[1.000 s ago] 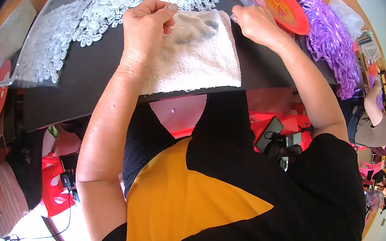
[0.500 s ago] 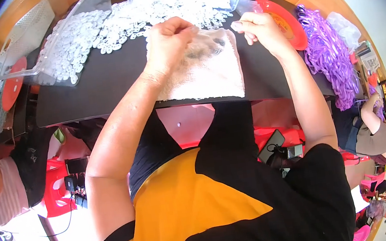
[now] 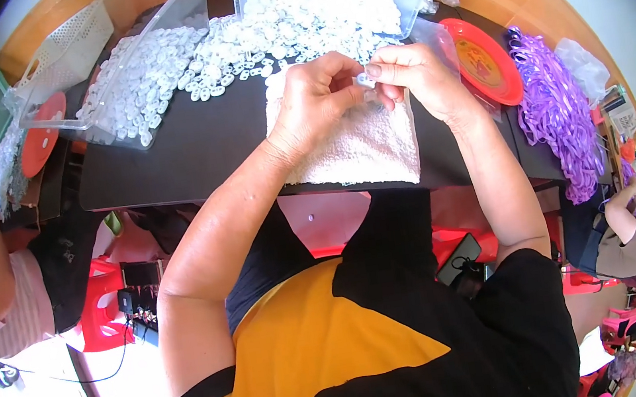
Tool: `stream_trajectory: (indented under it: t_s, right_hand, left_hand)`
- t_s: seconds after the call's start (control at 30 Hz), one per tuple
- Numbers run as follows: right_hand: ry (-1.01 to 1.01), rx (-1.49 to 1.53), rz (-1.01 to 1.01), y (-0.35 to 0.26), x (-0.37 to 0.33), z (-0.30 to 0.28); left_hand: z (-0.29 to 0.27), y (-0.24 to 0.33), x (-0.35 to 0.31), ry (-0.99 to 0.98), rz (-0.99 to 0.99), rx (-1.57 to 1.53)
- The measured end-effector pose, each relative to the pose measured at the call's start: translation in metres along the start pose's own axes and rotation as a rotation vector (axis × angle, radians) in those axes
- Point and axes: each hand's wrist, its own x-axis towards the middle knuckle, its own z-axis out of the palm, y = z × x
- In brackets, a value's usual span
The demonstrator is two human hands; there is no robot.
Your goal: Packaging small white plastic fasteners into clear plastic bags.
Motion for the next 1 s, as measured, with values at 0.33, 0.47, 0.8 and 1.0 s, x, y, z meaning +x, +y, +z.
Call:
stream_trajectory:
  t_s: [0.33, 0.47, 0.8, 1.0]
  right_hand:
    - [-0.019, 0.013, -0.022, 0.0, 0.007, 0.0]
    - [-0.031, 0.11, -0.032, 0.005, 0.014, 0.004]
    - [0.1, 0.273, -0.011, 0.023, 0.02, 0.021]
    - [0.074, 0.345, -0.06, 0.031, 0.017, 0.014]
  left_hand:
    - [0.002, 0.001, -0.001, 0.074, 0.078, 0.022]
    - [0.0, -0.002, -0.001, 0.144, 0.154, 0.08]
    - [0.005, -0.002, 0.005, 0.173, 0.014, -0.262]
    - [0.005, 0.004, 0.002, 0.254, -0.105, -0.248]
